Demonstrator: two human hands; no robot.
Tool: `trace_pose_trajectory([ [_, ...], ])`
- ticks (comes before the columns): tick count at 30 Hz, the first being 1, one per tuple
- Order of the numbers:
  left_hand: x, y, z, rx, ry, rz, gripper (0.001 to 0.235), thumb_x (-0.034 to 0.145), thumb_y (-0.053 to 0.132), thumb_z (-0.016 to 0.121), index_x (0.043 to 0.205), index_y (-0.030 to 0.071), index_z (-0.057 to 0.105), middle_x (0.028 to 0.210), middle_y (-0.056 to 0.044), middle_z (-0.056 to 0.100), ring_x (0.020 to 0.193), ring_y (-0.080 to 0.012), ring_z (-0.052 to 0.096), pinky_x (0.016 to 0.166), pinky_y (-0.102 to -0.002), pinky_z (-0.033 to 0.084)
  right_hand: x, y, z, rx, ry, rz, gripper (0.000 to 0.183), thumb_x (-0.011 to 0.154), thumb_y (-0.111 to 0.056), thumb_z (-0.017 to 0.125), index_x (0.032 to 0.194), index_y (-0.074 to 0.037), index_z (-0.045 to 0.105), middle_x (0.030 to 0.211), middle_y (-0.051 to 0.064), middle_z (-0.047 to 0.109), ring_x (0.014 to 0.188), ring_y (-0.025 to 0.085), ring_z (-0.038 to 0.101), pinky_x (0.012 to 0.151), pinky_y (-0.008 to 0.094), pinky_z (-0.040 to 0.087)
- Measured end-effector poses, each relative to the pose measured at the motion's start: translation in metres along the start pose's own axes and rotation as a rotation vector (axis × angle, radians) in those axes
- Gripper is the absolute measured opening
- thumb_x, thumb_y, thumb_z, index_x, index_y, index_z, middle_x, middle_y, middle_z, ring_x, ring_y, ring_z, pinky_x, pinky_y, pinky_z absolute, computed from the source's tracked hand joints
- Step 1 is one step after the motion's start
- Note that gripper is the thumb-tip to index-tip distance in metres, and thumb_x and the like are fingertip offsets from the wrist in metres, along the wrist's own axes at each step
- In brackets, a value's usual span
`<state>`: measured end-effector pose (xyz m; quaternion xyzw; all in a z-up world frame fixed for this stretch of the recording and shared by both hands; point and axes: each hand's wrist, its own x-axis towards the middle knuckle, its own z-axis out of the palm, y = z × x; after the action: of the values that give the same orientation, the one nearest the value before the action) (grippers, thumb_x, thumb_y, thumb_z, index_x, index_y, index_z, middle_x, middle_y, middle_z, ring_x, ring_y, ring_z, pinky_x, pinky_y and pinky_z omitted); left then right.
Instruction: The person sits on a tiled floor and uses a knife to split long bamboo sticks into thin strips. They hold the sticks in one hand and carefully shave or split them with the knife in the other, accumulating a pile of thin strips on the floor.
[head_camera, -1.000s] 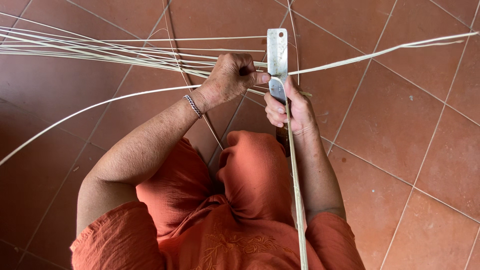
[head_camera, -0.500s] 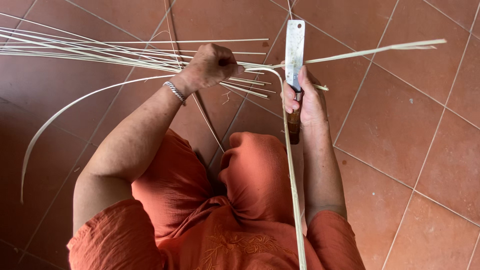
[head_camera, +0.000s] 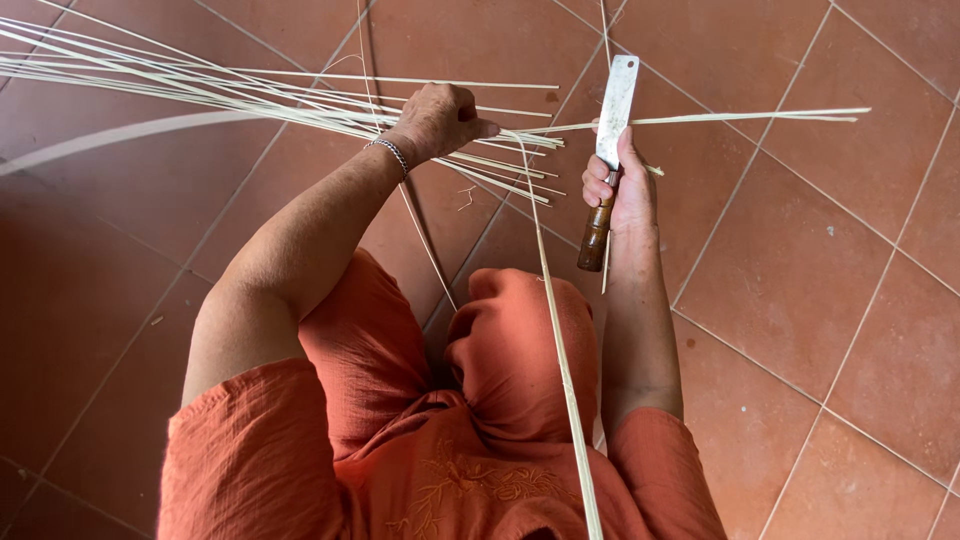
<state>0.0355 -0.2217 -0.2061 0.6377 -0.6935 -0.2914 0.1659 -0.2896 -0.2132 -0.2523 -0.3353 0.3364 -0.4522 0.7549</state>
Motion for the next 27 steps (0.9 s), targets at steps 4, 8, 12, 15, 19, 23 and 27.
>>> trace_pose_trajectory([
  [4,0.007,-0.019,0.008,-0.011,0.026,-0.017,0.044,0.081,0.051,0.087,0.085,0.009,0.076,0.081,-0.009,0.075,0.078,-0.0224,0.072,0.078,-0.037,0.057,0.015,0.016,-0.017,0.037,0.036,0.045,0.059,0.105,-0.057,0.052,0.14,-0.009,0.057,0.069,-0.002,0.045,0.049,0.008,0.037,0.047,0.027,0.033],
  [8,0.01,-0.033,0.014,0.045,0.052,-0.037,0.039,0.081,0.047,0.088,0.084,0.01,0.076,0.081,-0.009,0.075,0.079,-0.0234,0.071,0.078,-0.039,0.056,0.021,0.029,-0.031,0.05,0.067,0.043,0.057,0.105,-0.058,0.052,0.139,-0.012,0.056,0.069,-0.002,0.044,0.049,0.008,0.037,0.048,0.027,0.033],
  [12,0.021,-0.049,0.025,0.08,0.072,-0.059,0.037,0.081,0.046,0.088,0.082,0.011,0.076,0.08,-0.008,0.075,0.078,-0.0243,0.071,0.077,-0.04,0.055,0.022,0.032,-0.032,0.072,0.117,0.032,0.055,0.106,-0.057,0.052,0.138,-0.013,0.056,0.07,-0.002,0.044,0.05,0.008,0.037,0.048,0.027,0.033],
  [15,0.031,-0.066,0.036,-0.026,0.127,0.045,0.033,0.081,0.039,0.089,0.083,0.009,0.076,0.081,-0.009,0.075,0.076,-0.0232,0.072,0.074,-0.038,0.057,0.014,0.027,-0.024,0.151,0.027,-0.033,0.053,0.107,-0.056,0.049,0.14,-0.016,0.055,0.069,-0.003,0.042,0.051,0.008,0.037,0.049,0.027,0.033],
  [19,0.04,-0.065,0.042,-0.212,0.052,0.023,0.031,0.086,0.034,0.088,0.084,0.006,0.075,0.079,-0.009,0.074,0.072,-0.018,0.069,0.069,-0.034,0.059,0.003,0.013,-0.002,0.222,-0.118,0.002,0.06,0.11,-0.057,0.042,0.144,-0.008,0.054,0.071,-0.002,0.042,0.051,0.008,0.036,0.046,0.028,0.033],
  [23,0.031,-0.01,0.049,-0.313,0.087,0.173,0.027,0.083,0.029,0.088,0.082,0.005,0.075,0.077,-0.005,0.075,0.069,-0.0107,0.068,0.067,-0.03,0.059,-0.01,0.022,0.022,0.185,-0.243,0.044,0.063,0.112,-0.055,0.039,0.15,-0.006,0.051,0.073,-0.001,0.043,0.049,0.008,0.034,0.046,0.028,0.033],
  [27,-0.007,0.049,0.023,-0.309,0.112,0.243,0.028,0.088,0.027,0.086,0.08,0.004,0.073,0.068,-0.005,0.071,0.058,-0.0122,0.063,0.057,-0.032,0.055,-0.036,0.007,0.044,0.209,-0.343,0.046,0.06,0.111,-0.054,0.04,0.148,-0.008,0.052,0.072,0.001,0.044,0.047,0.009,0.034,0.045,0.028,0.034],
])
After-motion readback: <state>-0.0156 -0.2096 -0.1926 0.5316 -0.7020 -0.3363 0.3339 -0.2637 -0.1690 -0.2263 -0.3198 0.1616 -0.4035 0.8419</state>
